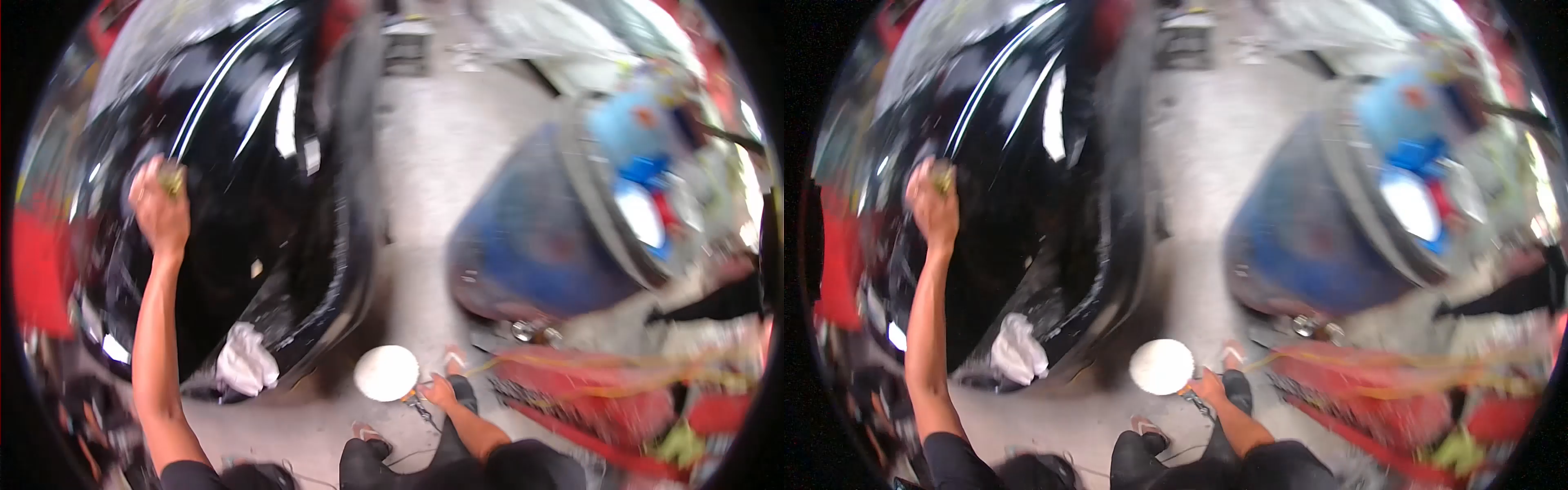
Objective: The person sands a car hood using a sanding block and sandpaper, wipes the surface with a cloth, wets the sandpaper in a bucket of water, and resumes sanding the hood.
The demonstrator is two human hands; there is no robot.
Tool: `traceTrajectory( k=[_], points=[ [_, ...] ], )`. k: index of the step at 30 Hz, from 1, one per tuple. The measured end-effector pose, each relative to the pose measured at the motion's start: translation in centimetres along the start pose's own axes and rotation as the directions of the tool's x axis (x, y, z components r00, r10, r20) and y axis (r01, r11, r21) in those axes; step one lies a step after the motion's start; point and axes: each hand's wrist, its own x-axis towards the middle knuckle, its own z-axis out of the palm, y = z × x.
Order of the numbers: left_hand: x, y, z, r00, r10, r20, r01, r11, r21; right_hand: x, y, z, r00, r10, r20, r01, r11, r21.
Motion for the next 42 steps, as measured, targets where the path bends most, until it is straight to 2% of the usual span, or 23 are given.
traceTrajectory(
  k=[2,4,6,10,12,15,16,18,19,20,22,26,28,30,31,32,36,37,38,39,40,41,42],
  points=[
    [0.1,0.3,0.0,0.996,-0.057,0.069,0.059,0.998,-0.025,-2.7,-6.6,-10.0,0.998,-0.029,-0.047,0.031,0.999,0.038],
    [-0.1,0.0,0.6,0.995,-0.088,0.041,0.089,0.996,-0.019,-4.0,-9.7,-16.9,0.968,-0.152,-0.201,0.160,0.987,0.023],
    [-0.8,-0.7,1.2,0.995,-0.087,0.047,0.088,0.996,-0.029,-6.3,-13.9,-24.3,0.947,-0.155,-0.280,0.182,0.980,0.074],
    [-0.8,-0.6,1.0,0.991,-0.126,0.055,0.124,0.992,0.030,-8.8,-18.8,-33.5,0.914,-0.227,-0.336,0.303,0.933,0.192],
    [-1.3,-1.0,1.2,0.990,-0.129,0.053,0.127,0.991,0.038,-8.9,-20.2,-35.7,0.911,-0.256,-0.324,0.342,0.907,0.245],
    [-1.7,-1.4,1.7,0.993,-0.107,0.041,0.101,0.986,0.136,-8.0,-23.3,-39.1,0.865,-0.473,-0.168,0.499,0.846,0.186],
    [-1.9,-1.9,1.9,0.989,-0.122,0.085,0.108,0.983,0.149,-8.8,-24.9,-40.8,0.867,-0.468,-0.171,0.496,0.844,0.203],
    [-2.2,-1.9,2.2,0.974,-0.188,0.130,0.159,0.966,0.204,-9.5,-27.8,-45.2,0.741,-0.666,-0.085,0.670,0.727,0.148],
    [-2.5,-1.6,2.6,0.969,-0.204,0.138,0.172,0.962,0.214,-9.1,-28.4,-46.2,0.697,-0.702,-0.149,0.717,0.690,0.102],
    [-2.1,-1.2,2.2,0.964,-0.213,0.161,0.173,0.958,0.227,-8.7,-28.7,-47.1,0.697,-0.707,-0.118,0.717,0.688,0.110],
    [-1.3,-0.5,1.0,0.967,-0.213,0.143,0.172,0.952,0.252,-6.8,-30.0,-49.3,0.620,-0.724,-0.301,0.773,0.630,0.077],
    [-0.9,-0.1,0.9,0.976,-0.197,0.098,0.163,0.947,0.278,-3.7,-35.1,-51.2,0.625,-0.705,-0.336,0.768,0.632,0.103],
    [-0.1,0.6,0.0,0.979,-0.187,0.082,0.170,0.969,0.181,-2.3,-38.6,-51.1,0.568,-0.745,-0.351,0.820,0.546,0.168],
    [0.9,1.5,-1.0,0.971,-0.220,0.090,0.207,0.969,0.137,-1.2,-42.4,-51.1,0.576,-0.749,-0.328,0.817,0.520,0.247],
    [1.6,2.1,-2.1,0.969,-0.217,0.121,0.205,0.973,0.103,0.5,-43.9,-50.3,0.450,-0.795,-0.407,0.892,0.419,0.167],
    [2.1,2.6,-2.7,0.966,-0.229,0.124,0.207,0.964,0.166,0.2,-46.3,-50.9,0.499,-0.776,-0.386,0.866,0.429,0.257],
    [3.0,3.6,-3.7,0.950,-0.311,0.031,0.304,0.941,0.149,6.0,-53.6,-49.0,0.391,-0.831,-0.397,0.920,0.337,0.200],
    [3.8,4.2,-4.8,0.938,-0.343,0.056,0.329,0.929,0.171,7.0,-55.4,-48.9,0.463,-0.832,-0.306,0.877,0.382,0.291],
    [3.2,3.7,-4.5,0.939,-0.344,0.006,0.341,0.932,0.123,8.0,-57.5,-48.7,0.462,-0.847,-0.262,0.875,0.386,0.292],
    [2.6,3.3,-4.8,0.920,-0.390,0.034,0.390,0.921,0.008,9.1,-58.8,-47.8,0.506,-0.828,-0.242,0.852,0.434,0.293],
    [0.8,2.8,-3.1,0.891,-0.446,0.080,0.439,0.894,0.087,10.1,-60.6,-47.5,0.528,-0.820,-0.221,0.828,0.439,0.349],
    [0.9,4.0,-2.8,0.910,-0.413,-0.017,0.411,0.898,0.157,11.3,-61.3,-47.1,0.467,-0.859,-0.208,0.857,0.383,0.344],
    [0.3,3.8,-2.6,0.911,-0.410,-0.035,0.410,0.895,0.177,12.1,-62.4,-46.0,0.424,-0.888,-0.178,0.879,0.357,0.314]
  ],
)
